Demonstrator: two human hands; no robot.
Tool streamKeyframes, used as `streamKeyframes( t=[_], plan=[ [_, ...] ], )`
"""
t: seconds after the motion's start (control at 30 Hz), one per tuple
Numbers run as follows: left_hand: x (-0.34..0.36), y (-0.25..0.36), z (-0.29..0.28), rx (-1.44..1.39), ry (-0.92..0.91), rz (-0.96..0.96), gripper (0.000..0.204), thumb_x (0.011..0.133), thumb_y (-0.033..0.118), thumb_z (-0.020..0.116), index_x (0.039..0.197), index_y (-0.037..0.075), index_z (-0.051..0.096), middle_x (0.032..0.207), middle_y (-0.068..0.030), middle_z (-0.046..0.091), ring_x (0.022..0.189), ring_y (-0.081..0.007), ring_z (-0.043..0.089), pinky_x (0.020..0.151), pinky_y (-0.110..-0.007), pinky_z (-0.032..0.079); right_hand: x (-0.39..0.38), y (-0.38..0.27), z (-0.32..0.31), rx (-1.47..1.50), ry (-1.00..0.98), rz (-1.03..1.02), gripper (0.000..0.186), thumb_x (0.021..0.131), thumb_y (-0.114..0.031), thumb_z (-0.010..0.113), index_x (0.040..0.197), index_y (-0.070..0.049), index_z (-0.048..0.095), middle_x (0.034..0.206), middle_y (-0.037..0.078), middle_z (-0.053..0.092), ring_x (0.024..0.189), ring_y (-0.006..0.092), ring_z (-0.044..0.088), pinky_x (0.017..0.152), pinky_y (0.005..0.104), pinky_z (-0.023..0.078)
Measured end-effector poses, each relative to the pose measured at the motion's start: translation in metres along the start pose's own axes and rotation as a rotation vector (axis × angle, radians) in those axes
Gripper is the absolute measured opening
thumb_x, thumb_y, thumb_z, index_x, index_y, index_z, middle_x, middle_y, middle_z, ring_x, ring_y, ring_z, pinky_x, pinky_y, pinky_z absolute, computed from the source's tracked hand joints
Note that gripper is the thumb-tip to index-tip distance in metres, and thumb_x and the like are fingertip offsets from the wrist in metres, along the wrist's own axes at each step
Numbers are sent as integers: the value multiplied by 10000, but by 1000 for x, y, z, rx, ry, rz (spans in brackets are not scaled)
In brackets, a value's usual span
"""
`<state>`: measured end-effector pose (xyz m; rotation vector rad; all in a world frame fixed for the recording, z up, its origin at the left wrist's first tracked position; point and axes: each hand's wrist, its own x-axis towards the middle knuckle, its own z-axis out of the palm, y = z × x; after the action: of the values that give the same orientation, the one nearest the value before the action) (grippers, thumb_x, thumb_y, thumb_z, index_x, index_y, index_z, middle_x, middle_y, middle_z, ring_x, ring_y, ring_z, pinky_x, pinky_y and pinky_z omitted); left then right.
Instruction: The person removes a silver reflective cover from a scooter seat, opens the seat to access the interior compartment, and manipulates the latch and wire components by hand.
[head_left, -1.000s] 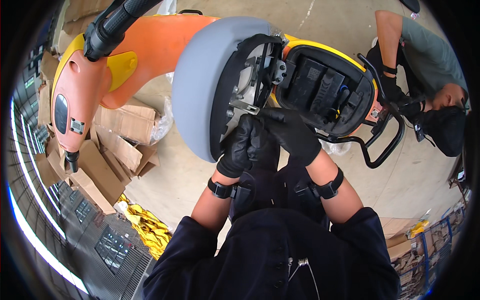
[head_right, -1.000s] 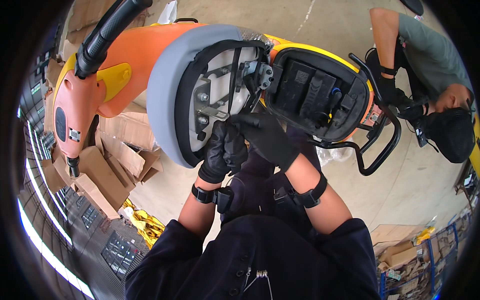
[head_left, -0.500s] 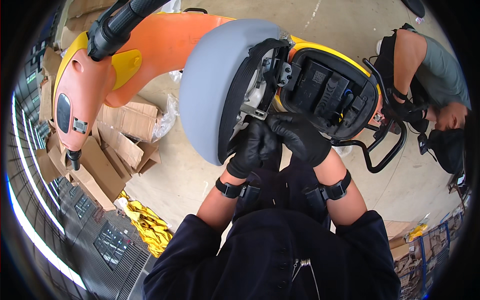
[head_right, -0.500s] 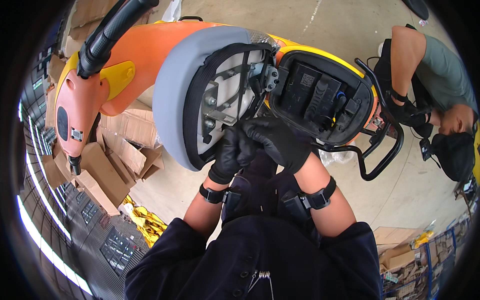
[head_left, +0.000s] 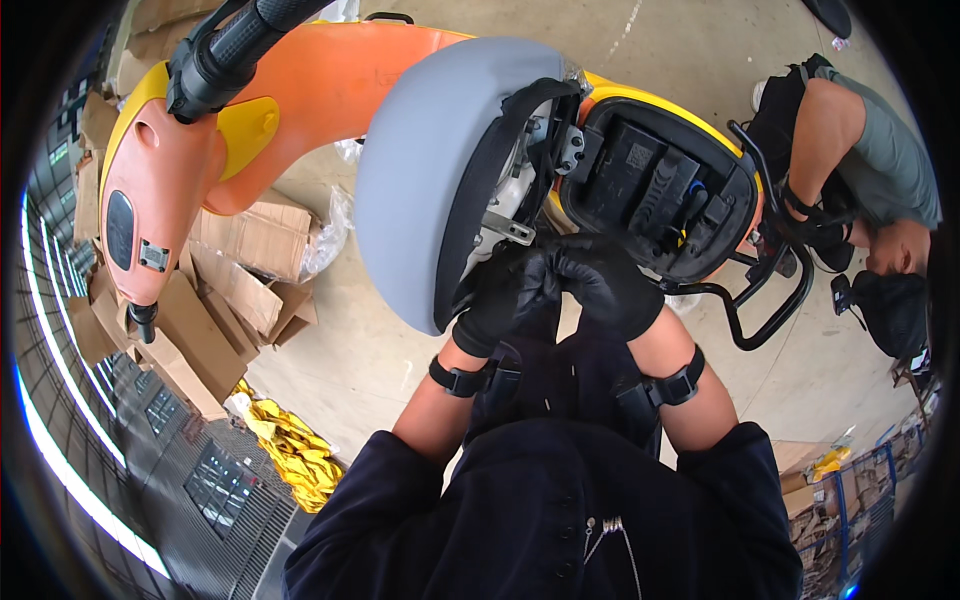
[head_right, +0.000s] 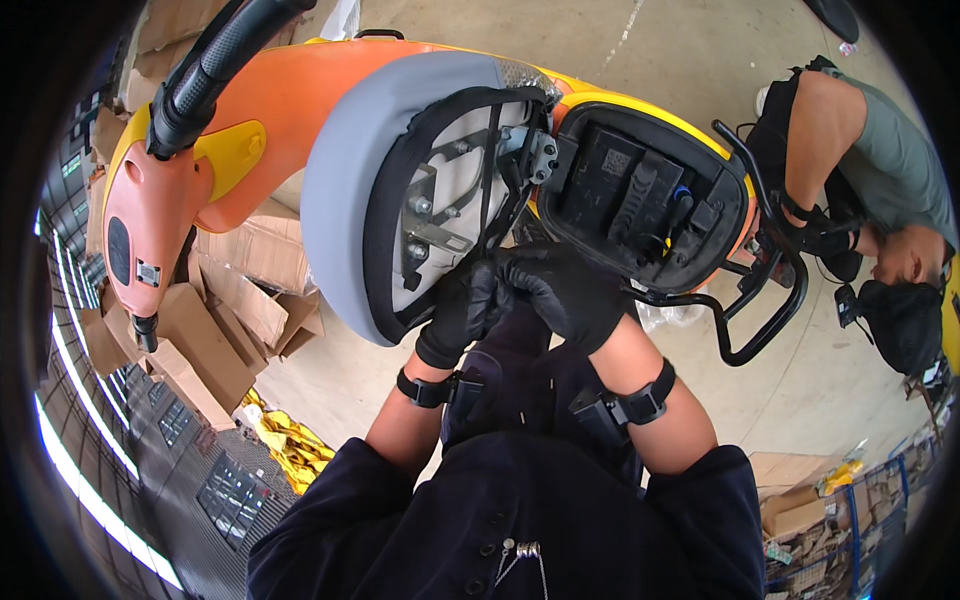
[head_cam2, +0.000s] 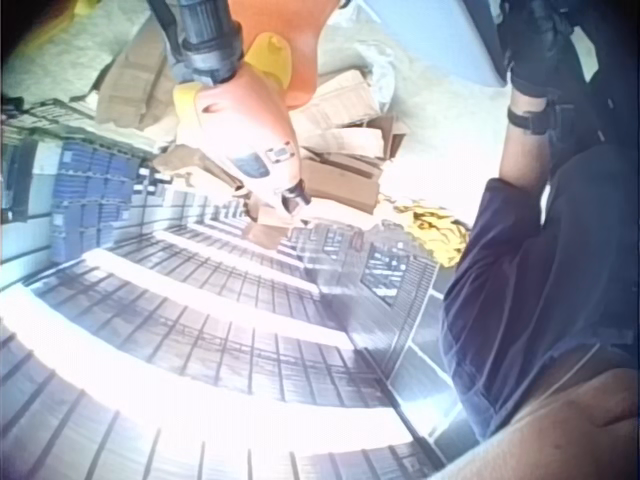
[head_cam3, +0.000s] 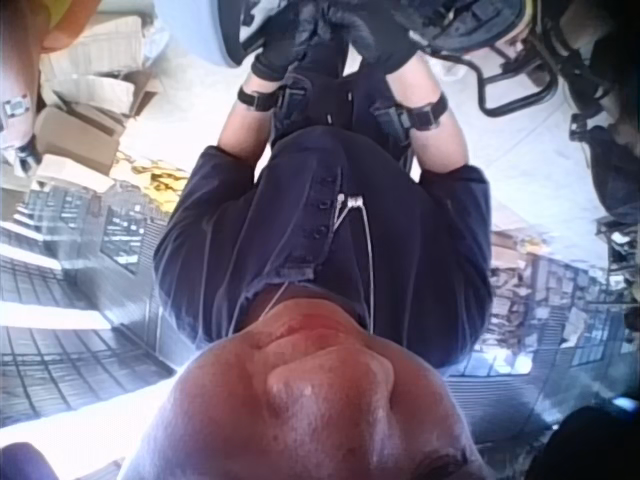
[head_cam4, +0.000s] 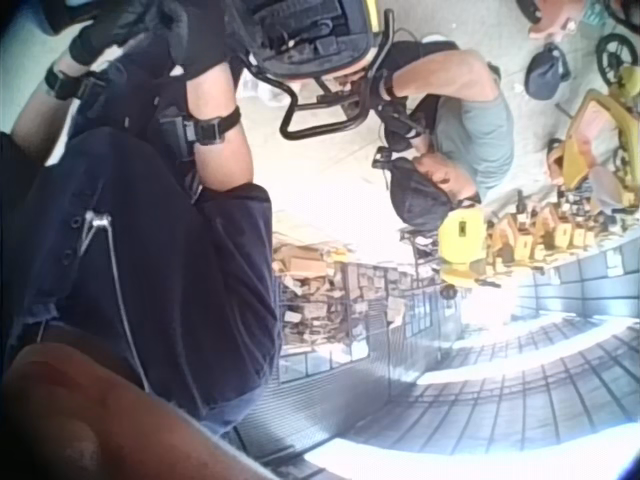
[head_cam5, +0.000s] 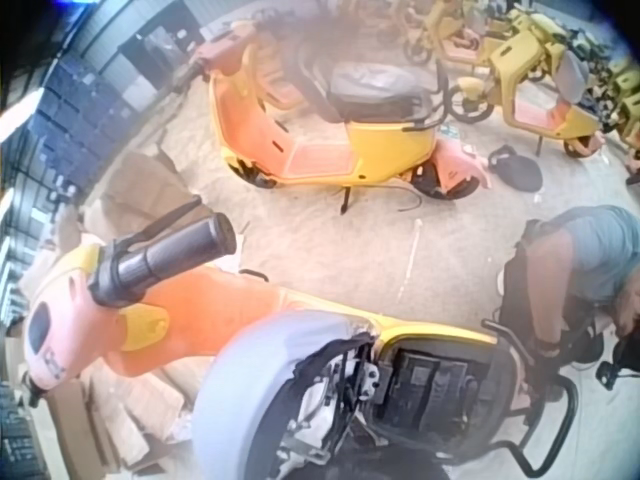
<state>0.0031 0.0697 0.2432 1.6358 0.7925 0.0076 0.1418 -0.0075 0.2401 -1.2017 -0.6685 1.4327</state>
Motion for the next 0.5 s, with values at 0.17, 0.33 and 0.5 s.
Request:
streamKeyframes(
  t=[0.17, 0.33, 0.5],
  plan=[
    [1, 0, 4, -123, 131, 80, 35, 765, 80, 543, 763, 52, 522, 672, -102, 538, 605, -244, 542, 539, -329, 420, 1, 5, 1, -470, 32, -210, 115, 761, -31, 504, 809, 4, 603, 638, 116, 545, 556, 201, 517, 525, 283, 409],
    [2, 5, -5, -312, -106, 16, 352, 931, 320, 401, 761, 51, 550, 674, 0, 536, 577, -78, 471, 536, -209, 377, 1, 10, 14, 627, 205, 230, 189, 851, -26, 412, 818, 2, 596, 677, 56, 559, 562, 154, 514, 522, 268, 410],
    [-8, 14, -8, -531, -13, -25, 345, 952, 263, 341, 731, 54, 504, 634, -2, 486, 560, -76, 443, 514, -225, 356, 2, -15, 17, 641, 288, 331, 182, 849, -44, 426, 748, 29, 558, 686, 68, 543, 629, 136, 512, 595, 263, 424]
  ],
)
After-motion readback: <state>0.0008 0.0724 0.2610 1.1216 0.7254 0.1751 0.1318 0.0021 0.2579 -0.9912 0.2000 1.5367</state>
